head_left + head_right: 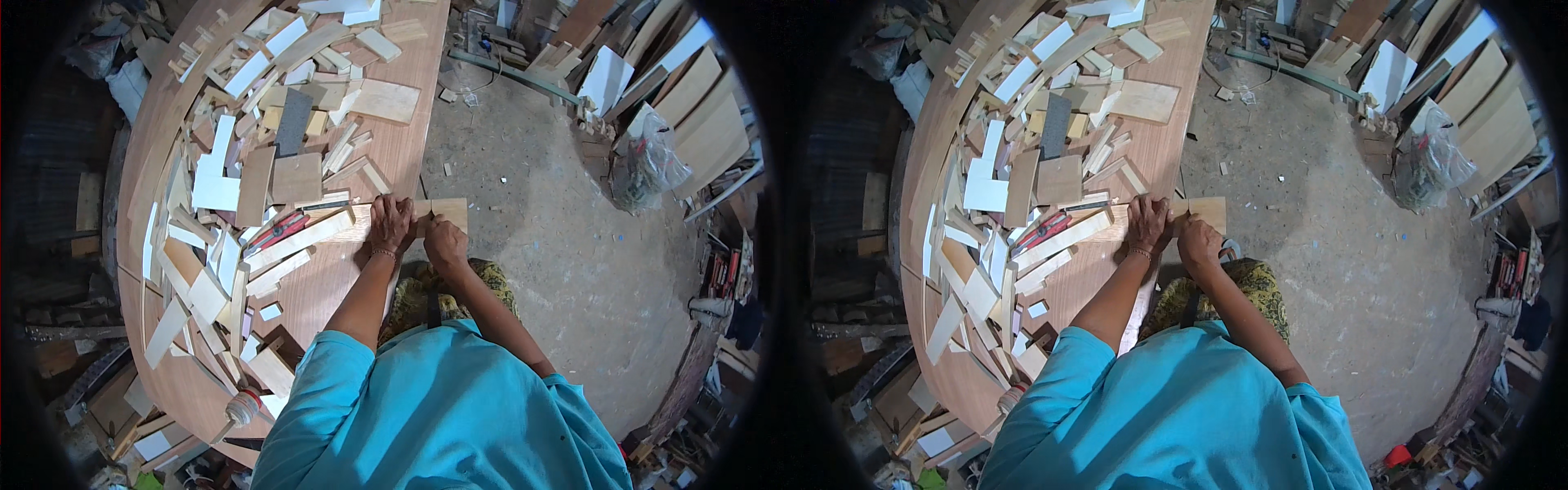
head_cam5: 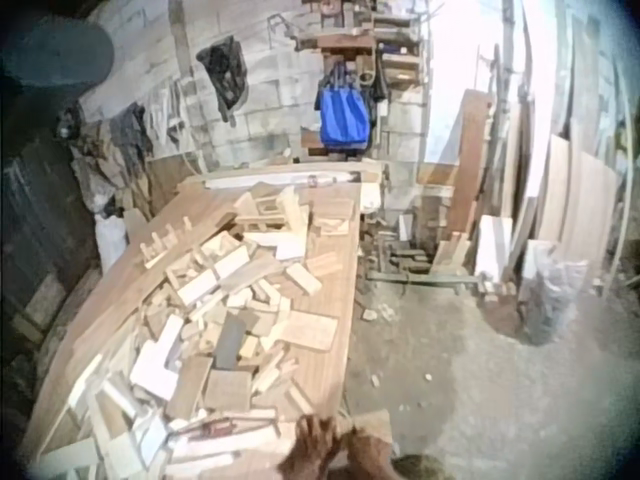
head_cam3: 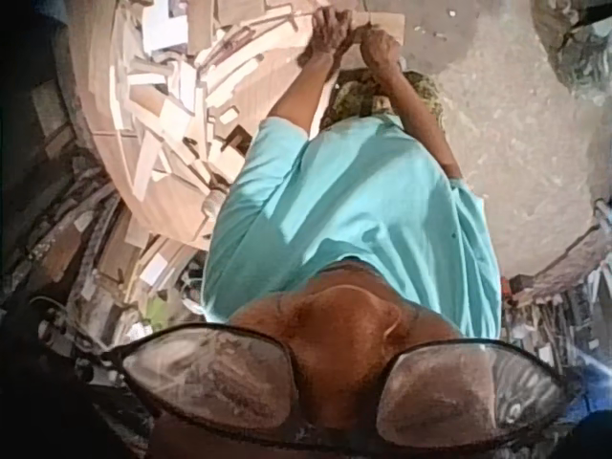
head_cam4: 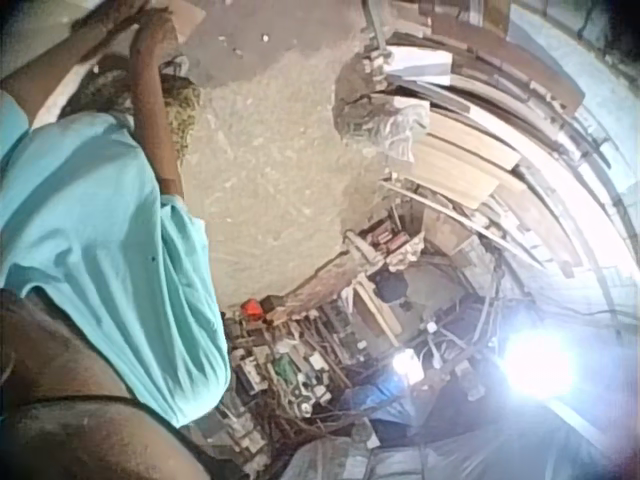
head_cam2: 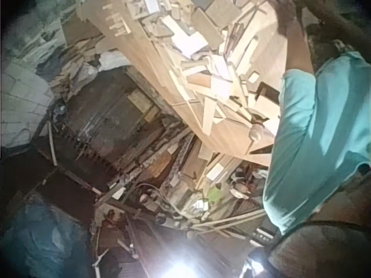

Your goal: Marking a piece of wood with a pencil and then cutting it with a small saw on a workbench.

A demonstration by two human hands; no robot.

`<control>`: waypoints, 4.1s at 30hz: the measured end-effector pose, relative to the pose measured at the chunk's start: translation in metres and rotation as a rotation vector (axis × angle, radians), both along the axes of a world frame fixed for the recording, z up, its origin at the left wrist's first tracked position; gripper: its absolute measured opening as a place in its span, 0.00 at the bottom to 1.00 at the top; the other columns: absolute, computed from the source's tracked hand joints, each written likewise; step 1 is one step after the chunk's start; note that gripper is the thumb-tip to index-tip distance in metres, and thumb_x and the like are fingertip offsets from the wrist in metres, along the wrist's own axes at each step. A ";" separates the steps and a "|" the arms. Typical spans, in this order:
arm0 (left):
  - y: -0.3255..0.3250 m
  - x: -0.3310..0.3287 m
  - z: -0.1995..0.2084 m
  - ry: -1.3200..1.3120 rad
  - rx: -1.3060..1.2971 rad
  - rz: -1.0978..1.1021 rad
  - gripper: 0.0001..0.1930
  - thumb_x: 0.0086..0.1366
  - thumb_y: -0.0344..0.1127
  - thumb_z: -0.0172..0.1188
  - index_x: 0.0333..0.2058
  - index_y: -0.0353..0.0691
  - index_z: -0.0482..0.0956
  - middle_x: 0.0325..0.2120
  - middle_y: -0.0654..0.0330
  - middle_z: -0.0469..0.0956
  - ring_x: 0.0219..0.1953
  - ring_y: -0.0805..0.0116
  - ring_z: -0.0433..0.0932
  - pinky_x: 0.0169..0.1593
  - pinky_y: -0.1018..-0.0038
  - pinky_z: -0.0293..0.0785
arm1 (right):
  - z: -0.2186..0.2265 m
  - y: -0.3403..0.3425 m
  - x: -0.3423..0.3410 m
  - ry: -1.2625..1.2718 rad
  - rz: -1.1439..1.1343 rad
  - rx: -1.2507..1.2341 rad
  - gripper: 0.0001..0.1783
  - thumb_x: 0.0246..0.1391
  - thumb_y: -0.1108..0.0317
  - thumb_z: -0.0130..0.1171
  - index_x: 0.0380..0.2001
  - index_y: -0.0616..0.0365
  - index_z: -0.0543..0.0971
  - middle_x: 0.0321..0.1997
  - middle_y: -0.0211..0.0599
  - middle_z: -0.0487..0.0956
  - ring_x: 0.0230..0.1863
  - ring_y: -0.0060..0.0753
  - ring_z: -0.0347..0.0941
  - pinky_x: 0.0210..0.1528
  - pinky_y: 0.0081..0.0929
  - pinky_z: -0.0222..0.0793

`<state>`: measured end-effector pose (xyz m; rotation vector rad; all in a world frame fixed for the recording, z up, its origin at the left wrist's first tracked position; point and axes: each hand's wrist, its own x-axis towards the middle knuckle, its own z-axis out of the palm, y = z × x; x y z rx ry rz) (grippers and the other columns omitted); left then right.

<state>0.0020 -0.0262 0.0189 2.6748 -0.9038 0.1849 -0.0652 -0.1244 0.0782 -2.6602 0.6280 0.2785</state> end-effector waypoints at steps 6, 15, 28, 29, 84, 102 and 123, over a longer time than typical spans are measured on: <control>-0.014 0.000 0.015 0.161 0.034 0.181 0.12 0.53 0.42 0.44 0.34 0.44 0.66 0.34 0.53 0.62 0.41 0.55 0.60 0.43 0.64 0.55 | 0.006 -0.006 0.019 0.040 -0.029 -0.003 0.09 0.43 0.69 0.44 0.25 0.64 0.70 0.22 0.47 0.75 0.27 0.44 0.74 0.27 0.32 0.69; -0.001 0.000 0.013 -0.001 -0.003 0.182 0.13 0.50 0.42 0.47 0.33 0.42 0.67 0.36 0.53 0.63 0.41 0.54 0.60 0.44 0.61 0.55 | 0.031 0.000 -0.003 0.176 0.041 0.023 0.08 0.42 0.72 0.43 0.26 0.64 0.69 0.22 0.51 0.74 0.27 0.45 0.73 0.27 0.35 0.69; -0.005 -0.003 0.025 0.044 -0.006 0.160 0.14 0.50 0.42 0.48 0.35 0.42 0.69 0.36 0.52 0.63 0.40 0.54 0.60 0.42 0.61 0.55 | 0.050 -0.001 -0.035 0.119 0.094 -0.051 0.08 0.45 0.70 0.42 0.25 0.63 0.69 0.22 0.49 0.74 0.25 0.44 0.74 0.27 0.36 0.70; -0.004 -0.003 0.022 0.021 -0.004 0.161 0.14 0.50 0.42 0.48 0.34 0.42 0.69 0.36 0.52 0.63 0.40 0.54 0.60 0.42 0.62 0.55 | 0.046 -0.002 -0.036 0.080 0.068 -0.014 0.10 0.46 0.69 0.40 0.24 0.64 0.69 0.21 0.50 0.74 0.25 0.46 0.73 0.26 0.38 0.69; -0.032 0.018 0.012 0.101 -0.103 -0.155 0.12 0.54 0.40 0.47 0.27 0.35 0.67 0.25 0.48 0.68 0.33 0.52 0.67 0.40 0.61 0.62 | 0.040 -0.003 -0.063 -0.086 -0.085 0.107 0.09 0.45 0.70 0.39 0.23 0.64 0.67 0.18 0.50 0.73 0.21 0.50 0.71 0.23 0.40 0.66; -0.009 0.001 0.018 -0.015 0.006 -0.315 0.23 0.48 0.48 0.50 0.39 0.38 0.64 0.36 0.52 0.62 0.42 0.55 0.59 0.47 0.56 0.50 | 0.028 -0.008 -0.061 -0.195 0.016 0.022 0.08 0.43 0.71 0.42 0.24 0.65 0.68 0.17 0.46 0.72 0.20 0.45 0.71 0.19 0.37 0.65; 0.010 0.001 0.019 -0.006 0.217 -0.456 0.40 0.46 0.58 0.49 0.51 0.33 0.54 0.48 0.54 0.54 0.51 0.58 0.52 0.55 0.57 0.41 | 0.038 0.006 -0.060 -0.096 -0.151 0.002 0.06 0.41 0.71 0.45 0.22 0.62 0.70 0.18 0.45 0.74 0.22 0.39 0.73 0.20 0.31 0.67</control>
